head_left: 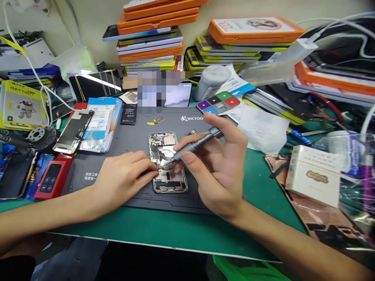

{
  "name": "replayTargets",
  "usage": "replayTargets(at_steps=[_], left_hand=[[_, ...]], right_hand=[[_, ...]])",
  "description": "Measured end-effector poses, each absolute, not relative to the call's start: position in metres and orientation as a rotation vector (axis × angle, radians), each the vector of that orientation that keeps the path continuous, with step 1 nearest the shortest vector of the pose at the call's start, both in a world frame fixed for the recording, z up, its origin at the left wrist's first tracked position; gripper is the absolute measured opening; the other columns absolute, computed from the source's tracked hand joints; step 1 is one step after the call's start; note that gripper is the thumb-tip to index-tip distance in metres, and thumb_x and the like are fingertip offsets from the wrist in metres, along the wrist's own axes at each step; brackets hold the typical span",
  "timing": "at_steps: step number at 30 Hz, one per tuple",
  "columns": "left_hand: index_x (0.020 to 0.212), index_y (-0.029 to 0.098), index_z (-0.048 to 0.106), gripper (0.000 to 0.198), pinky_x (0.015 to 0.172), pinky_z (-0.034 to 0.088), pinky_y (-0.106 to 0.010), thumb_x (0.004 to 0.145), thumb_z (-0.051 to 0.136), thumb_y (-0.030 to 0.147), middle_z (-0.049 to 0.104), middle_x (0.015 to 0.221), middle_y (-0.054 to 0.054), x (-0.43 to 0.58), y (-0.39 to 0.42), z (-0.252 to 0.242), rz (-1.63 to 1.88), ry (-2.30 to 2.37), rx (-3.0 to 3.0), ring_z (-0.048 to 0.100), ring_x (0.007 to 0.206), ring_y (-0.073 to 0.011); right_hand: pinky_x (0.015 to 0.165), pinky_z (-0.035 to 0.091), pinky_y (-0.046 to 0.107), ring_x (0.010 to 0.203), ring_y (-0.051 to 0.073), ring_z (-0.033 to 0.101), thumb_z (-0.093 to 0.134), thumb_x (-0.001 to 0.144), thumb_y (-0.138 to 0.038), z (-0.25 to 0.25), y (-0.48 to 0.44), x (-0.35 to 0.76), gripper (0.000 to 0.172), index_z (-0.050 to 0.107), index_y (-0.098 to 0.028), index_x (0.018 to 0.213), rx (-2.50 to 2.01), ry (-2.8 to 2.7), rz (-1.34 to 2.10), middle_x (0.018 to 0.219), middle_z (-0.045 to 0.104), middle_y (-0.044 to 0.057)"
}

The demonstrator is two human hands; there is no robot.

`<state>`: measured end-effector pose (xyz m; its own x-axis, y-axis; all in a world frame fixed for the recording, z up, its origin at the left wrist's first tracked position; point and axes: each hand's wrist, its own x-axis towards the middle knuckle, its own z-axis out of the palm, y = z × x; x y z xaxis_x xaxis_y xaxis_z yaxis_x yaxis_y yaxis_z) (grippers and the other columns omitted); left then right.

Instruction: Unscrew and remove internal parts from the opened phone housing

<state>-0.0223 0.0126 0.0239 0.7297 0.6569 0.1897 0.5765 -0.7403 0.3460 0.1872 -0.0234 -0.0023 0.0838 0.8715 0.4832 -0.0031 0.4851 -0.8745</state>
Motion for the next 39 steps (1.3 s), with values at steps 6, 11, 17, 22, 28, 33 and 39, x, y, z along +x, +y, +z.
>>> replayTargets(at_steps=[6,11,17,22,28,33,39], left_hand=[[0.097,0.018,0.068,0.011,0.064,0.043,-0.024,0.102,0.060,0.025,0.068,0.089,0.001,-0.021,0.015,0.025,0.419,1.043,2.569,0.065,0.075,-0.0125],[0.098,0.020,0.070,0.018,0.062,0.038,-0.027,0.103,0.058,0.033,0.072,0.092,-0.001,-0.037,0.034,0.046,0.204,1.205,2.830,0.067,0.079,-0.0182],[0.097,0.021,0.072,0.020,0.057,0.033,-0.028,0.102,0.057,0.033,0.073,0.097,-0.002,-0.054,0.064,0.050,0.068,1.328,2.923,0.067,0.081,-0.0191],[0.097,0.022,0.074,0.019,0.061,0.037,-0.029,0.102,0.059,0.033,0.075,0.099,-0.001,-0.057,0.070,0.046,0.150,1.319,2.861,0.070,0.085,-0.0197],[0.099,0.021,0.076,0.020,0.066,0.042,-0.029,0.102,0.058,0.029,0.076,0.104,-0.002,-0.059,0.071,0.041,0.238,1.261,2.837,0.071,0.091,-0.0191],[0.103,0.022,0.075,0.017,0.065,0.041,-0.028,0.101,0.058,0.027,0.076,0.107,0.000,-0.059,0.069,0.042,0.180,1.281,2.851,0.071,0.092,-0.0196],[0.109,0.022,0.074,0.022,0.066,0.043,-0.028,0.103,0.053,0.026,0.075,0.110,-0.002,-0.060,0.066,0.043,0.128,1.315,2.849,0.072,0.097,-0.0213]], right_hand=[[0.055,0.064,0.026,0.067,0.012,0.062,0.061,0.098,-0.011,-0.004,-0.024,0.188,0.059,0.041,-0.037,0.147,-0.836,-1.335,0.784,0.103,0.065,0.001],[0.063,0.067,0.027,0.084,0.015,0.068,0.060,0.096,-0.005,-0.012,-0.024,0.187,0.071,0.035,-0.037,0.154,-0.822,-1.583,0.658,0.109,0.062,0.004],[0.068,0.067,0.028,0.094,0.017,0.070,0.057,0.095,0.000,-0.021,-0.024,0.187,0.076,0.030,-0.033,0.158,-0.798,-1.831,0.525,0.115,0.064,0.007],[0.067,0.066,0.030,0.090,0.016,0.070,0.056,0.097,-0.003,-0.022,-0.026,0.188,0.070,0.031,-0.034,0.156,-0.855,-1.833,0.555,0.115,0.066,0.007],[0.074,0.067,0.030,0.096,0.017,0.073,0.059,0.095,-0.002,-0.015,-0.023,0.187,0.073,0.034,-0.034,0.155,-0.840,-1.916,0.427,0.114,0.069,0.006],[0.073,0.065,0.033,0.093,0.021,0.072,0.069,0.090,-0.004,-0.010,-0.021,0.187,0.078,0.038,-0.033,0.156,-0.794,-2.032,0.260,0.107,0.073,0.005],[0.098,0.063,0.048,0.125,0.026,0.065,0.053,0.086,0.005,-0.006,-0.025,0.186,0.081,0.037,-0.032,0.157,-0.789,-2.007,0.361,0.133,0.067,0.010]])
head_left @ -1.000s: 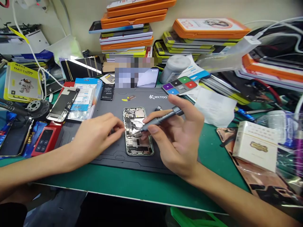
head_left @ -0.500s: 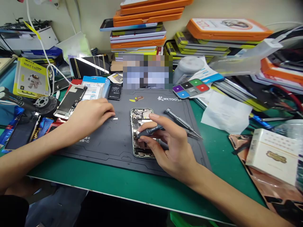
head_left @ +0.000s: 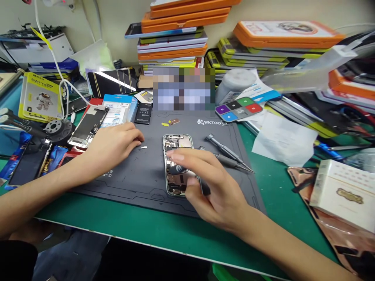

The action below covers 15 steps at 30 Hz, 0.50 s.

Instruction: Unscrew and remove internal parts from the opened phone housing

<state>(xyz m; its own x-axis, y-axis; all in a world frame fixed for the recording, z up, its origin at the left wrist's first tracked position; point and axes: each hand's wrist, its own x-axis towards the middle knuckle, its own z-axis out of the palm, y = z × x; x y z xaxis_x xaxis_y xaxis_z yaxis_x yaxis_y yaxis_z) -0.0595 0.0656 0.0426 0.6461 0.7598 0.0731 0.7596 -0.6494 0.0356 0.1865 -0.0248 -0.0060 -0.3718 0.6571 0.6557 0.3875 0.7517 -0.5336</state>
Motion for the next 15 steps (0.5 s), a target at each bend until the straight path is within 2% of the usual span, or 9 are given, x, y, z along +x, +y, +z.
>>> replayTargets(at_steps=[3,9,12,15], left_hand=[[0.107,0.021,0.075,0.024,0.071,0.047,-0.030,0.103,0.051,0.023,0.076,0.109,-0.003,-0.060,0.067,0.040,0.170,1.312,2.819,0.072,0.098,-0.0223],[0.103,0.019,0.075,0.022,0.081,0.050,-0.031,0.103,0.054,0.024,0.077,0.106,-0.004,-0.058,0.069,0.039,0.506,1.325,2.723,0.071,0.096,-0.0201],[0.103,0.020,0.074,0.018,0.076,0.049,-0.028,0.103,0.058,0.026,0.076,0.106,-0.003,-0.055,0.066,0.040,0.581,1.300,2.700,0.069,0.087,-0.0162],[0.106,0.021,0.072,0.015,0.072,0.048,-0.025,0.103,0.058,0.027,0.074,0.106,-0.002,-0.052,0.059,0.040,0.584,1.137,2.697,0.067,0.082,-0.0134]], right_hand=[[0.108,0.058,0.052,0.138,0.027,0.057,0.054,0.083,0.005,-0.007,-0.026,0.187,0.086,0.032,-0.028,0.160,-0.726,-2.010,0.387,0.147,0.059,0.012],[0.108,0.059,0.054,0.136,0.027,0.061,0.048,0.088,0.002,-0.010,-0.025,0.190,0.079,0.033,-0.030,0.158,-0.747,-1.983,0.375,0.146,0.062,0.009],[0.106,0.061,0.051,0.132,0.026,0.064,0.054,0.088,0.000,-0.011,-0.026,0.190,0.080,0.032,-0.032,0.159,-0.790,-1.963,0.332,0.145,0.063,0.009],[0.106,0.060,0.050,0.133,0.026,0.063,0.050,0.088,0.002,-0.010,-0.026,0.189,0.080,0.031,-0.030,0.159,-0.777,-1.960,0.347,0.145,0.063,0.010]])
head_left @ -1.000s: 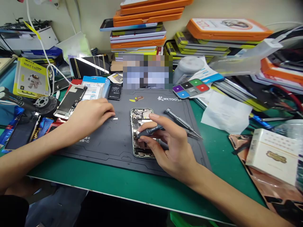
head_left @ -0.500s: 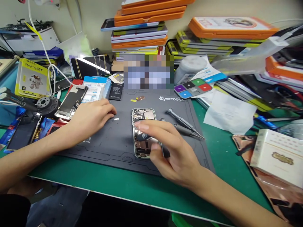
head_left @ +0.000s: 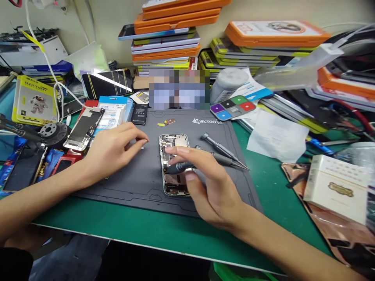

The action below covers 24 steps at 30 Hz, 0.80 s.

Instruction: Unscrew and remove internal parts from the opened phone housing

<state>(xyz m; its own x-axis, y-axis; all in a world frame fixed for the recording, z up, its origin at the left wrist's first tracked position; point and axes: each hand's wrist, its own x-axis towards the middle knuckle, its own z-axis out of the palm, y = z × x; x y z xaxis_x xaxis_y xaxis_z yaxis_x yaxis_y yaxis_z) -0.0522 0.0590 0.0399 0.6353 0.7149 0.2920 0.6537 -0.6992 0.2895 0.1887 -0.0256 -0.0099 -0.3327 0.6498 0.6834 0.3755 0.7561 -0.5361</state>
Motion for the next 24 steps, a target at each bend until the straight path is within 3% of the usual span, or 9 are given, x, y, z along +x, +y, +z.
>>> replayTargets(at_steps=[3,8,13,17,21,24], left_hand=[[0.113,0.021,0.070,0.017,0.083,0.051,-0.026,0.105,0.056,0.027,0.073,0.109,-0.003,-0.048,0.047,0.038,0.521,0.915,2.650,0.069,0.097,-0.0157],[0.127,0.022,0.065,0.026,0.080,0.054,-0.026,0.105,0.058,0.033,0.071,0.111,-0.004,-0.039,0.027,0.033,0.347,0.852,2.564,0.071,0.098,-0.0173],[0.114,0.021,0.070,0.019,0.080,0.053,-0.025,0.105,0.058,0.033,0.073,0.104,-0.002,-0.036,0.022,0.031,0.338,0.804,2.509,0.071,0.095,-0.0165],[0.103,0.020,0.072,0.018,0.073,0.050,-0.023,0.106,0.057,0.029,0.074,0.098,0.000,-0.039,0.025,0.031,0.335,0.749,2.538,0.071,0.087,-0.0140],[0.105,0.020,0.074,0.021,0.074,0.050,-0.024,0.107,0.054,0.028,0.076,0.099,0.000,-0.041,0.026,0.031,0.362,0.764,2.546,0.072,0.087,-0.0143],[0.105,0.020,0.072,0.027,0.073,0.049,-0.026,0.110,0.047,0.029,0.076,0.095,0.000,-0.040,0.023,0.032,0.362,0.834,2.563,0.071,0.084,-0.0148]], right_hand=[[0.100,0.063,0.051,0.128,0.028,0.065,0.053,0.090,-0.002,-0.010,-0.025,0.187,0.077,0.031,-0.028,0.159,-0.771,-1.951,0.329,0.142,0.064,0.012],[0.078,0.068,0.038,0.107,0.022,0.070,0.060,0.094,-0.005,-0.013,-0.025,0.185,0.079,0.029,-0.036,0.159,-0.864,-1.826,0.461,0.126,0.068,0.009],[0.078,0.069,0.037,0.104,0.020,0.071,0.059,0.095,-0.004,-0.011,-0.029,0.184,0.075,0.035,-0.040,0.155,-0.812,-1.664,0.598,0.128,0.067,0.008],[0.078,0.070,0.035,0.103,0.020,0.073,0.059,0.094,-0.001,-0.006,-0.030,0.182,0.074,0.039,-0.040,0.154,-0.765,-1.665,0.637,0.115,0.069,0.006],[0.068,0.068,0.034,0.089,0.019,0.073,0.065,0.092,-0.006,-0.005,-0.028,0.183,0.073,0.044,-0.041,0.152,-0.802,-1.592,0.456,0.134,0.061,0.009],[0.056,0.065,0.031,0.085,0.019,0.072,0.065,0.092,-0.009,-0.008,-0.029,0.185,0.078,0.037,-0.044,0.156,-0.812,-1.649,0.458,0.140,0.059,0.010]])
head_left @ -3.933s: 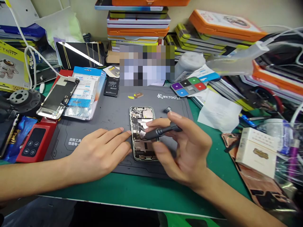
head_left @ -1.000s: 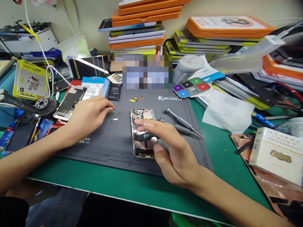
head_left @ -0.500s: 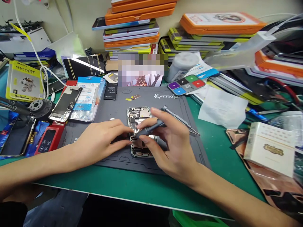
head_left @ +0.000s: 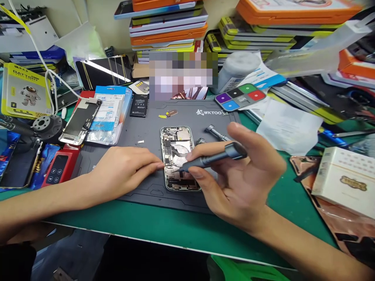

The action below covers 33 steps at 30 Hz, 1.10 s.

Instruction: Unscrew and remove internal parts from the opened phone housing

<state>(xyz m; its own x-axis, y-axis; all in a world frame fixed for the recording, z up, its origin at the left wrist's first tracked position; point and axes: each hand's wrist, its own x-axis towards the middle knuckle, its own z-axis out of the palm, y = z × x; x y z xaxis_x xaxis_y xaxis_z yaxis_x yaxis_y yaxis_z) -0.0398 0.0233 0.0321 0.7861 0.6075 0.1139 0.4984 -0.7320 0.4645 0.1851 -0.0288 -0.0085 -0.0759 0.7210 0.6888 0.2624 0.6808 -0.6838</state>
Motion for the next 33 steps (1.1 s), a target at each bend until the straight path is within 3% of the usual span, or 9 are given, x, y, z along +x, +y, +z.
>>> replayTargets(at_steps=[3,6,23,29,33], left_hand=[[0.089,0.018,0.067,0.035,0.060,0.042,-0.027,0.110,0.043,0.033,0.067,0.074,0.001,-0.037,0.018,0.033,0.317,0.931,2.628,0.063,0.067,-0.0144],[0.077,0.019,0.059,0.042,0.054,0.034,-0.029,0.110,0.038,0.033,0.054,0.063,0.002,-0.036,0.013,0.030,0.289,0.925,2.717,0.053,0.058,-0.0144],[0.081,0.019,0.052,0.032,0.058,0.033,-0.031,0.109,0.037,0.027,0.048,0.067,0.003,-0.034,0.008,0.021,0.310,0.822,2.719,0.047,0.063,-0.0159],[0.086,0.019,0.049,0.029,0.058,0.034,-0.030,0.109,0.033,0.027,0.050,0.070,0.002,-0.036,0.005,0.015,0.414,0.855,2.716,0.046,0.063,-0.0165],[0.090,0.019,0.051,0.030,0.059,0.036,-0.030,0.110,0.030,0.028,0.053,0.072,0.001,-0.036,0.005,0.014,0.418,0.839,2.735,0.049,0.065,-0.0176]], right_hand=[[0.051,0.062,0.027,0.083,0.019,0.070,0.063,0.093,-0.006,-0.013,-0.030,0.188,0.082,0.031,-0.041,0.160,-0.789,-1.745,0.536,0.121,0.067,0.009],[0.056,0.063,0.028,0.080,0.018,0.067,0.063,0.091,-0.002,-0.017,-0.030,0.189,0.081,0.035,-0.036,0.160,-0.770,-1.785,0.529,0.105,0.069,0.008],[0.074,0.067,0.028,0.093,0.017,0.069,0.062,0.091,0.001,-0.018,-0.027,0.191,0.081,0.032,-0.031,0.160,-0.768,-1.884,0.488,0.111,0.068,0.007],[0.073,0.066,0.030,0.088,0.019,0.073,0.069,0.089,-0.006,-0.007,-0.025,0.189,0.069,0.047,-0.029,0.151,-0.723,-2.010,0.278,0.104,0.074,0.006],[0.091,0.065,0.041,0.117,0.025,0.070,0.047,0.088,0.002,-0.006,-0.030,0.192,0.072,0.042,-0.021,0.156,-0.673,-2.047,0.364,0.129,0.069,0.014]])
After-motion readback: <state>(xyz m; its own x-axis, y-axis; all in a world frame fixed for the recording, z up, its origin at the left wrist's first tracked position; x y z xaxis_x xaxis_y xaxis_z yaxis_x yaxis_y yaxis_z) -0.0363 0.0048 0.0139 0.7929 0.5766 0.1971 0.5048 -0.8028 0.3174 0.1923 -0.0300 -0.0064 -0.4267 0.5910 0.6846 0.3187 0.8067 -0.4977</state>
